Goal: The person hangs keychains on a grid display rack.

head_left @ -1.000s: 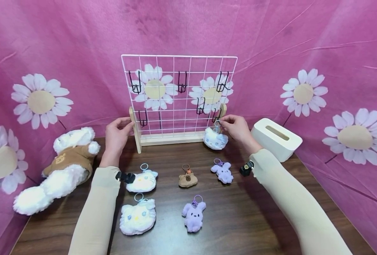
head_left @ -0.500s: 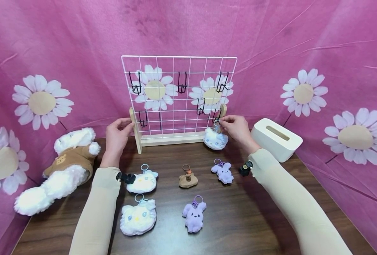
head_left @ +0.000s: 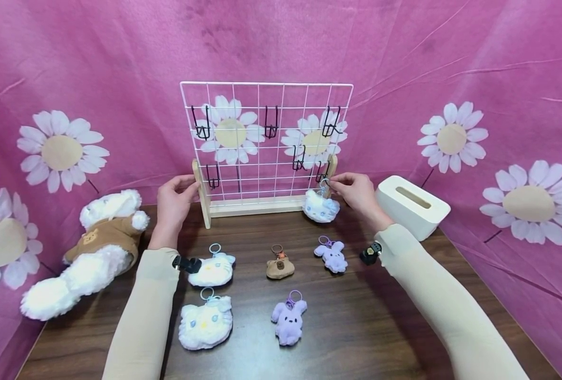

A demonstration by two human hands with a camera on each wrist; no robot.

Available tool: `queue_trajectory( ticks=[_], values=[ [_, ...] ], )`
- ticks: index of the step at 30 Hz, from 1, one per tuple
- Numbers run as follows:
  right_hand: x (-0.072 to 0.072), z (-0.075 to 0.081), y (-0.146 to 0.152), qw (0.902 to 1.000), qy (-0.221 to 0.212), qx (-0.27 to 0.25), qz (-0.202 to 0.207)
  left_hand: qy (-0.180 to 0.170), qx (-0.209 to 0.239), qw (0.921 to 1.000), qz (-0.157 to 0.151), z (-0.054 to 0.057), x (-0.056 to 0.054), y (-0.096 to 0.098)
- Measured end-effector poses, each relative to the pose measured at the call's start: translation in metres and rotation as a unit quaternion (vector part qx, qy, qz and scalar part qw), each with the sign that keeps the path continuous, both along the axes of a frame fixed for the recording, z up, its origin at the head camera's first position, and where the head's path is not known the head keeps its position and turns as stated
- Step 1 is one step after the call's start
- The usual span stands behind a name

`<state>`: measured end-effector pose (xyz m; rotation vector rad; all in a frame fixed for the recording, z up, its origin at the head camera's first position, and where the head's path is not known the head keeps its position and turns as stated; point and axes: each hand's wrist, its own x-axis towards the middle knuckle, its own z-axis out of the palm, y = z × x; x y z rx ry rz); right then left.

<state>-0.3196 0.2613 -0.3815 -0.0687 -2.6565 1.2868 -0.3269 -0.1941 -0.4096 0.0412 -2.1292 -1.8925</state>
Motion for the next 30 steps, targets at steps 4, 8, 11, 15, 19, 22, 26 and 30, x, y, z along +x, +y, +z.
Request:
queue_trajectory(
  ticks=[4, 8, 11, 15, 19, 22, 26, 30],
  values=[
    [0.004, 0.0, 0.004, 1.0, 0.0, 0.008, -0.002, -0.001, -0.002, 1.0, -0.002, 0.0, -0.002, 0.0],
    [0.01, -0.001, 0.007, 1.0, -0.001, -0.001, 0.005, -0.003, -0.002, 1.0, -0.003, 0.001, -0.002, -0.001],
    [0.016, -0.003, 0.007, 0.9998, -0.01, -0.014, 0.014, -0.004, -0.004, 1.0, 0.0, 0.001, -0.001, -0.001],
    [0.028, -0.005, 0.006, 0.9993, -0.019, -0.017, 0.028, -0.006, -0.007, 1.0, 0.002, 0.0, -0.002, -0.001],
    [0.041, -0.009, 0.003, 0.9992, -0.012, -0.003, 0.038, -0.005, -0.009, 0.9999, 0.001, 0.0, -0.003, -0.002],
    [0.051, -0.014, 0.0, 0.9982, -0.01, -0.019, 0.056, 0.0, -0.008, 1.0, 0.0, 0.001, -0.002, -0.001],
    [0.067, -0.02, -0.005, 0.9955, -0.028, -0.05, 0.076, 0.004, -0.009, 0.9999, 0.001, 0.0, 0.0, 0.0],
    [0.084, -0.02, -0.012, 0.9936, -0.049, -0.059, 0.082, 0.001, -0.008, 1.0, 0.003, 0.0, 0.001, 0.0]
  ],
)
